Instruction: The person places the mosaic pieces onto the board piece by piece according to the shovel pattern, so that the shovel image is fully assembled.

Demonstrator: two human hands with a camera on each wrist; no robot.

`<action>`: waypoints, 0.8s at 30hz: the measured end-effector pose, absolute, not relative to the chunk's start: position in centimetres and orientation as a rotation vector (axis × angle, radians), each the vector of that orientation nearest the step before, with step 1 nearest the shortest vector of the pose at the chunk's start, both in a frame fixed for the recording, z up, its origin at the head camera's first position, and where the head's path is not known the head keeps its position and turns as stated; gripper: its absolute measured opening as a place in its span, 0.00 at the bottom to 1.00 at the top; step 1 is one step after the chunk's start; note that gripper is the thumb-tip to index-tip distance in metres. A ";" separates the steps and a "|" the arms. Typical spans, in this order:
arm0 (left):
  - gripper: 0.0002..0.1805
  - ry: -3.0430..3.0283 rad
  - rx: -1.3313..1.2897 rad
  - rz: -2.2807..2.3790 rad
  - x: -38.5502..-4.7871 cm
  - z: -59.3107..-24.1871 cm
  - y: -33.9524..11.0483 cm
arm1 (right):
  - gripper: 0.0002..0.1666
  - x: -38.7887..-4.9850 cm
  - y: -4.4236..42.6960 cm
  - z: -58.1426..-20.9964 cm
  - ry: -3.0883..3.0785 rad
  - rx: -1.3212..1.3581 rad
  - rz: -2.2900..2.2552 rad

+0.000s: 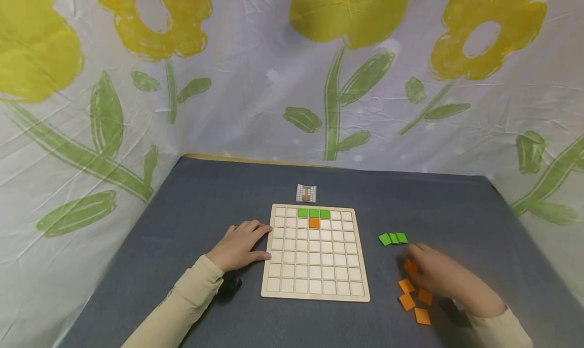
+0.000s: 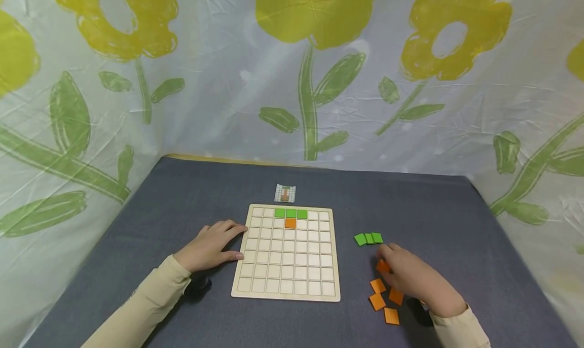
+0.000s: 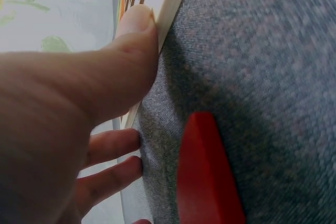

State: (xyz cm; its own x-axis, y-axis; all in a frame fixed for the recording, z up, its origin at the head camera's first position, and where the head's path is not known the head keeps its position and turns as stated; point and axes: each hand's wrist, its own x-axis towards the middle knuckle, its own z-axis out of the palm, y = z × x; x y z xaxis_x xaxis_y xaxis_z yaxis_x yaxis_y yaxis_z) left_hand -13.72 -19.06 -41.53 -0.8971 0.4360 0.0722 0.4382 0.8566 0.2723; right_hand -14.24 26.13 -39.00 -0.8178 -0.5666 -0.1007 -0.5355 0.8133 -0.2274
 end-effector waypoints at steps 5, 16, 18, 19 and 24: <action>0.34 -3.027 -0.709 -0.443 -13.8 -41.6 -19.1 | 0.12 -14.7 24.9 -38.1 2.892 -0.985 -0.259; 0.34 -3.045 -0.691 -0.450 -13.7 -41.4 -19.2 | 0.18 -15.7 20.9 -35.9 2.955 -1.131 -0.128; 0.34 -3.043 -0.695 -0.448 -13.7 -41.5 -19.2 | 0.17 -15.9 20.1 -35.7 2.943 -1.140 -0.133; 0.34 -3.041 -0.697 -0.447 -13.8 -41.5 -19.2 | 0.18 -16.0 19.7 -35.6 2.939 -1.145 -0.135; 0.34 -3.034 -0.703 -0.440 -13.8 -41.5 -19.1 | 0.20 -16.3 17.8 -35.2 2.926 -1.175 -0.136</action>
State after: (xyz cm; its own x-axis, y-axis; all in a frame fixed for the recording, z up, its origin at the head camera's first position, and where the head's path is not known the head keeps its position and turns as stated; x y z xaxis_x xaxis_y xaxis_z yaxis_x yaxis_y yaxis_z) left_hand -13.77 -19.14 -41.49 -0.9000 0.4319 0.0593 0.4309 0.8608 0.2709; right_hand -16.34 17.76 -35.17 -0.7229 -0.6895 0.0453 -0.6907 0.7193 -0.0744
